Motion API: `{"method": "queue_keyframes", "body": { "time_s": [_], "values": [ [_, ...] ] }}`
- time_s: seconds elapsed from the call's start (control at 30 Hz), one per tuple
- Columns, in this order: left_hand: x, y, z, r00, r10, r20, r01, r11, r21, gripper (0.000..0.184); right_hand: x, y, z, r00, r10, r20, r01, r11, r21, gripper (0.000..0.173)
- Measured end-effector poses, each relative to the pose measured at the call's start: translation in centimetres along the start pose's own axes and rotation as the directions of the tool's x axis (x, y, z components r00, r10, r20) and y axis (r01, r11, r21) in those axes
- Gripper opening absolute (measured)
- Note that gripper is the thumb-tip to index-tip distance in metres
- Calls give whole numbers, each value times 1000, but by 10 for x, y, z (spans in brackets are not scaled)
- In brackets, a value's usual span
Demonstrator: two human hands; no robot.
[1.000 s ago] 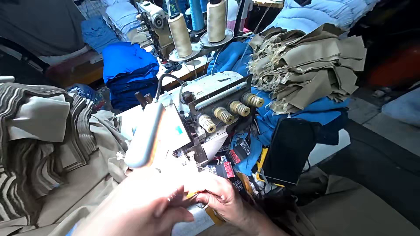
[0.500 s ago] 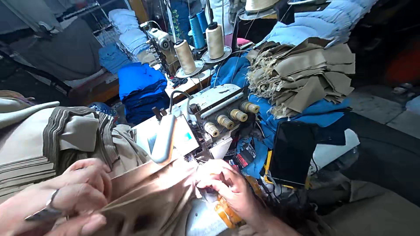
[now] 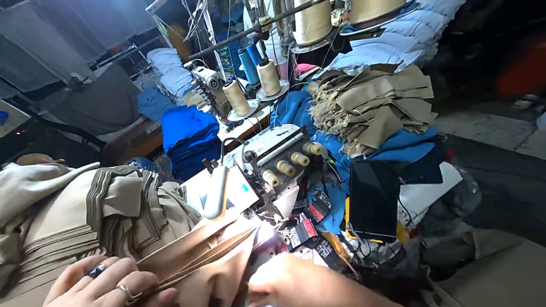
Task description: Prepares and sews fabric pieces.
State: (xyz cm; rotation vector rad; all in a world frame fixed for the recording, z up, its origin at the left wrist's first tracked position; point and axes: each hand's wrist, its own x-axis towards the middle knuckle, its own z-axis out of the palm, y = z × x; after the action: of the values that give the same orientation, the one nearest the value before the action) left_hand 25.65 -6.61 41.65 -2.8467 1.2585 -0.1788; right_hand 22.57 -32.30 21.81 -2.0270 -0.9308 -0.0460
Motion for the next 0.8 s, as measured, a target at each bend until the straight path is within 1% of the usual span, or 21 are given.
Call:
{"method": "queue_keyframes", "body": {
  "time_s": [0.03,0.07,0.1,0.13,0.17,0.2,0.33,0.4,0.47,0.53,0.6,0.63,0.67,0.73,0.8],
  "values": [
    [-5,-5,5,1000,-8,-9,7,1000,-21,35,-3,-1,-12,994,15,-110,-15,1000,-1,20],
    [-8,-7,8,1000,-10,-22,9,999,-36,35,-2,-4,-21,967,49,-249,-49,999,4,19],
    [-9,-6,11,999,-6,-40,4,999,-44,34,3,-6,-27,921,71,-384,-82,997,-12,17],
    [-9,-5,12,998,2,-60,-5,999,-50,34,10,-6,-30,878,82,-471,-109,994,-31,16],
    [-9,-3,11,997,7,-76,-11,998,-56,34,17,-5,-30,857,80,-509,-123,991,-52,16],
    [-8,-2,10,996,11,-84,-16,998,-60,33,24,-3,-29,856,61,-514,-117,990,-77,17],
    [-9,-3,8,997,25,-80,-30,997,-65,33,39,-8,-14,898,-51,-438,-15,989,-144,25],
    [-13,-5,9,998,31,-63,-36,996,-83,33,40,-8,-10,898,-84,-432,6,984,-179,25],
    [-19,-10,9,997,52,-55,-61,982,-178,33,38,-4,-12,902,-7,-432,-35,995,-91,22],
    [-25,-16,9,995,81,-62,-97,943,-319,31,36,1,-16,877,74,-475,-89,996,-10,22],
    [-29,-18,11,990,120,-80,-143,887,-440,33,36,5,-18,849,108,-517,-127,992,-2,23],
    [-29,-17,12,986,140,-94,-168,860,-482,33,35,7,-18,844,96,-528,-125,992,-20,21],
    [-27,-14,11,982,158,-107,-191,835,-516,34,35,8,-18,846,70,-528,-104,994,-35,18],
    [-18,-8,8,970,200,-137,-242,793,-558,34,30,5,-21,880,-5,-475,-6,1000,-22,14],
    [-4,-1,2,957,237,-165,-288,757,-586,36,16,-4,-23,916,-60,-398,89,994,56,17]
  ]
}}
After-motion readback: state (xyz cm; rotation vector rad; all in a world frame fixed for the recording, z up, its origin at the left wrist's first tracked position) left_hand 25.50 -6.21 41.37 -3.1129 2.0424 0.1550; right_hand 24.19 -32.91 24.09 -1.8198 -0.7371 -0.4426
